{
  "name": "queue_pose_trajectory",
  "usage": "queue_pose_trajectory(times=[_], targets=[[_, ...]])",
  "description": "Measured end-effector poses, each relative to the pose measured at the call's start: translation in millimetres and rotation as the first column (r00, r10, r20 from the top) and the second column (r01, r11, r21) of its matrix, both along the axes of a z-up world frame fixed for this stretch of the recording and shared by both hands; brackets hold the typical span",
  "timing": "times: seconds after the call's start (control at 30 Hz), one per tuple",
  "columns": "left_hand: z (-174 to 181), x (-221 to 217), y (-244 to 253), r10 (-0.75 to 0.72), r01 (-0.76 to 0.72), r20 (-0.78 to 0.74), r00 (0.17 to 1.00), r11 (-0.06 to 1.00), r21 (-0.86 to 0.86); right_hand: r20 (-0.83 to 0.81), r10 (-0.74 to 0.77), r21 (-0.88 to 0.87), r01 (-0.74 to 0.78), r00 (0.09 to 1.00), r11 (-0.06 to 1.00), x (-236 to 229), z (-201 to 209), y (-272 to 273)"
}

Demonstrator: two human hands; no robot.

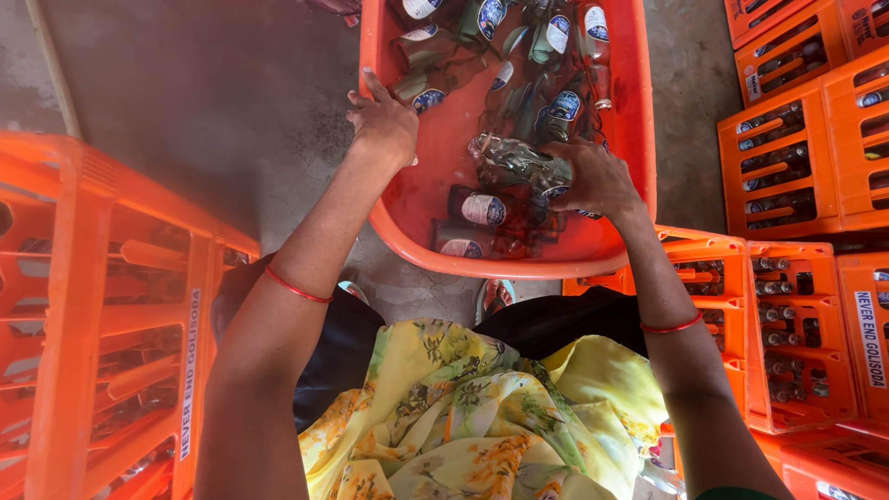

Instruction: The person washes glass bottles by hand in a red tub filled with water. They pick up bottles, rinse them, and place them into orange crates.

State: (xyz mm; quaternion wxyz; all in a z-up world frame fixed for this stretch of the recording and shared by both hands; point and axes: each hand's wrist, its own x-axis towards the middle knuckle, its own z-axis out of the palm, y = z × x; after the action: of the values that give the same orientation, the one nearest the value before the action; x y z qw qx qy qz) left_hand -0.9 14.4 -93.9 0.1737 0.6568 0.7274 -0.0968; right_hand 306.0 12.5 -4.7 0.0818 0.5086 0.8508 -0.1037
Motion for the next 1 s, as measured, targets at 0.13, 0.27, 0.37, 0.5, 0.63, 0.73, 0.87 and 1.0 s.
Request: queue_pose_trajectory(times=[0.13, 0.27, 0.37, 0.5, 0.63, 0.73, 0.87, 1.0], targets=[[1.7, 0.5, -2.0, -0.009, 0.009, 0.000, 1.000, 1.000, -0.002, 0.005, -0.022, 0.001, 0.022, 1.000, 1.000, 0.2, -0.6, 0.2], [2.4, 0.2, -2.4, -0.007, 0.007, 0.003, 1.000, 1.000, 0.002, 0.004, -0.032, 0.013, 0.032, 0.999, 0.999, 0.3, 0.3, 1.5], [1.7, 0.1, -1.6, -0.010, 0.010, -0.004, 1.000, 1.000, -0.006, 0.003, -0.025, 0.016, 0.025, 1.000, 1.000, 0.8, -0.9, 2.8], [1.1, 0.2, -0.4, -0.047, 0.047, -0.002, 0.999, 0.998, -0.039, 0.006, -0.030, 0.009, 0.030, 1.000, 1.000, 2.6, -3.2, 3.4], [2.0, 0.1, 0.0, -0.034, 0.034, 0.002, 0.999, 0.999, -0.014, 0.011, -0.025, 0.011, 0.025, 1.000, 1.000, 3.1, -3.3, 4.0], [3.4, 2.0, -0.6, -0.018, 0.018, 0.003, 1.000, 1.000, -0.026, 0.019, -0.035, 0.005, 0.035, 0.999, 0.999, 3.5, -2.7, 4.2], [4.6, 5.2, -2.4, -0.001, 0.000, -0.023, 1.000, 0.999, -0.038, 0.032, -0.038, 0.014, 0.037, 0.999, 0.999, 3.8, -3.2, 4.3], [5.9, 6.3, -3.0, -0.007, 0.006, -0.013, 1.000, 0.998, -0.057, 0.035, -0.041, 0.012, 0.041, 0.999, 0.999, 4.1, -4.1, 4.5]])
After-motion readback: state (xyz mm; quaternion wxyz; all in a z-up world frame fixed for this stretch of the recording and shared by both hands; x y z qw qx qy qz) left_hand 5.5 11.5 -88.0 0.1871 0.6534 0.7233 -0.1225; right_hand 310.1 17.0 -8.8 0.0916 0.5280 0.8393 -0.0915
